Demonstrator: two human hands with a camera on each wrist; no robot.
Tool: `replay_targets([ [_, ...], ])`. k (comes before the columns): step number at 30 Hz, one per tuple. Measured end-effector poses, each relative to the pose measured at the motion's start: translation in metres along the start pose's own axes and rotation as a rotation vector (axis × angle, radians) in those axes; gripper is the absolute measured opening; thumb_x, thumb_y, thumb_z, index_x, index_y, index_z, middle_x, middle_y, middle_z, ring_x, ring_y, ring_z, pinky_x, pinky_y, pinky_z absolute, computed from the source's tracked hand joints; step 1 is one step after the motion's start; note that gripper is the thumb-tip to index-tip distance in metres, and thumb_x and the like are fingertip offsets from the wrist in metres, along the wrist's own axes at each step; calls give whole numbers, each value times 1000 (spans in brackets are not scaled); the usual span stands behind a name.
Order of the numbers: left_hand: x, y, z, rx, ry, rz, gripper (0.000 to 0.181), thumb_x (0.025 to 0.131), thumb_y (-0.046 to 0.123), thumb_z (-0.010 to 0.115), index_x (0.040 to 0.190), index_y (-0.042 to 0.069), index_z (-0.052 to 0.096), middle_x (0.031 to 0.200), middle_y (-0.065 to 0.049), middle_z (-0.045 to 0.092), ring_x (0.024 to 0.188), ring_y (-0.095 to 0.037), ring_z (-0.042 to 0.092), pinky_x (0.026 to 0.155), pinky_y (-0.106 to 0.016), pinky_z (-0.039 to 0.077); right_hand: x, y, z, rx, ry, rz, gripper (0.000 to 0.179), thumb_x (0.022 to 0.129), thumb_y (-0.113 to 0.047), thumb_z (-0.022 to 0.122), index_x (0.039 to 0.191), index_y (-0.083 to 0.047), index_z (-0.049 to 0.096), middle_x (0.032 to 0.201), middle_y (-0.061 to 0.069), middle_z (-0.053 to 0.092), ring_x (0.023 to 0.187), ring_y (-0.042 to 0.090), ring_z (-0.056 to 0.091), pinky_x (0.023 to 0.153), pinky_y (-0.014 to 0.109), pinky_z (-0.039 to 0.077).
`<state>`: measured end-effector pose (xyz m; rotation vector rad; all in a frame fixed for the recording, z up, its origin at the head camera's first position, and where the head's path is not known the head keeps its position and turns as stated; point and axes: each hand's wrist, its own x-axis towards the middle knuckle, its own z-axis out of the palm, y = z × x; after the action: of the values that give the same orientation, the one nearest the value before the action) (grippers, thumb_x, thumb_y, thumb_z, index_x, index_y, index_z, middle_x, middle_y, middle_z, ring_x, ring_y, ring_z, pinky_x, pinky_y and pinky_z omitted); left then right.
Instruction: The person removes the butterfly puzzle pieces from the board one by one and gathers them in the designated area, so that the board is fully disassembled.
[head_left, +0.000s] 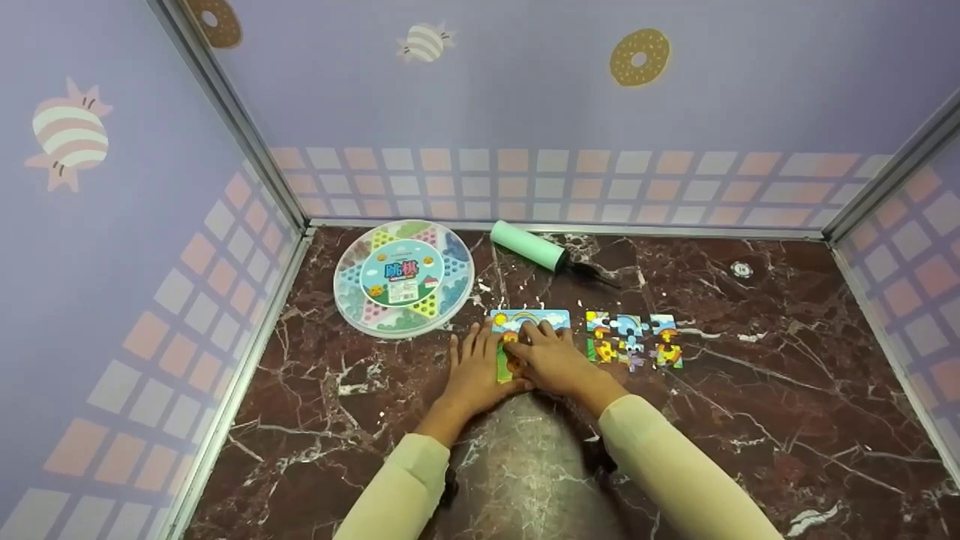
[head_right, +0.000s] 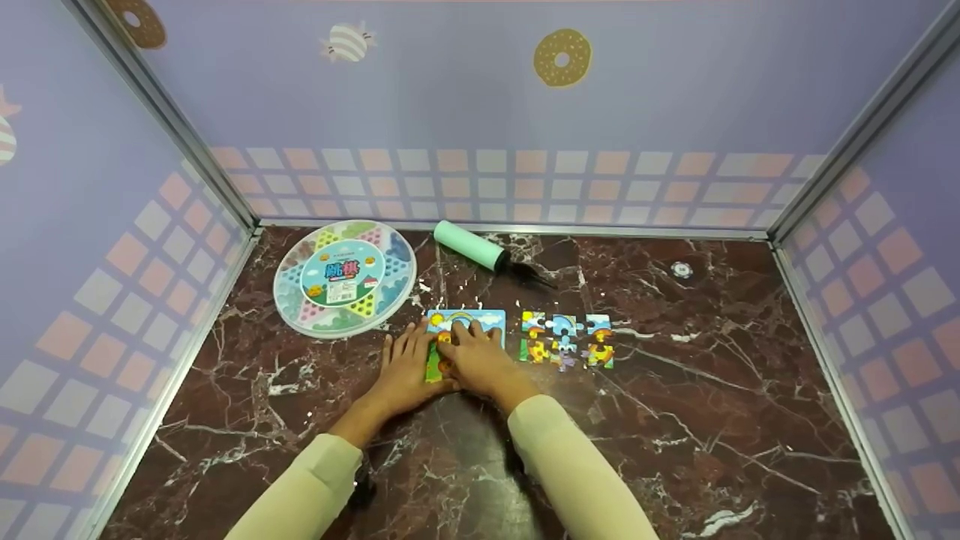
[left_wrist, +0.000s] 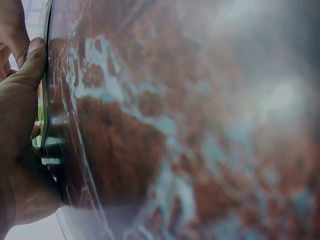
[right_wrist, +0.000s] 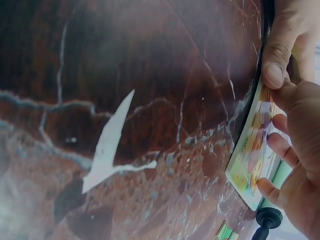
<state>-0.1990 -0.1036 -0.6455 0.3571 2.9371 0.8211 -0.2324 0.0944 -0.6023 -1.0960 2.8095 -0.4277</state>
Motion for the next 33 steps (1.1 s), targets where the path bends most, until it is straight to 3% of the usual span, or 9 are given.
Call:
replay_targets([
  [9, -1, -1, 2, 6, 5, 5, 111, 87, 74, 80, 168, 11, 39, 186, -16, 16, 172, -43, 16, 137, -72, 0, 1, -3, 0, 22, -35, 33, 54, 100, -30, 82, 150, -20, 65, 138, 14, 56, 125, 39, 52, 101, 69, 47],
  [18, -2, 1, -2, 17, 0, 9, 108, 89, 69, 81, 168, 10, 38, 185, -18, 19, 172, -45, 18, 137, -73, 3, 0, -5, -1, 67, -20, 33, 46, 102, -31, 79, 144, -18, 64, 121, 12, 61, 118, 35, 52, 98, 67, 47],
  [33, -2, 3, -6, 6, -9, 14, 107, 88, 66, 81, 168, 9, 38, 186, -19, 18, 171, -46, 17, 137, -73, 1, 1, -4, -2, 113, -29, 20, 46, 104, -25, 76, 147, -16, 64, 132, 14, 62, 140, 49, 56, 105, 70, 50],
])
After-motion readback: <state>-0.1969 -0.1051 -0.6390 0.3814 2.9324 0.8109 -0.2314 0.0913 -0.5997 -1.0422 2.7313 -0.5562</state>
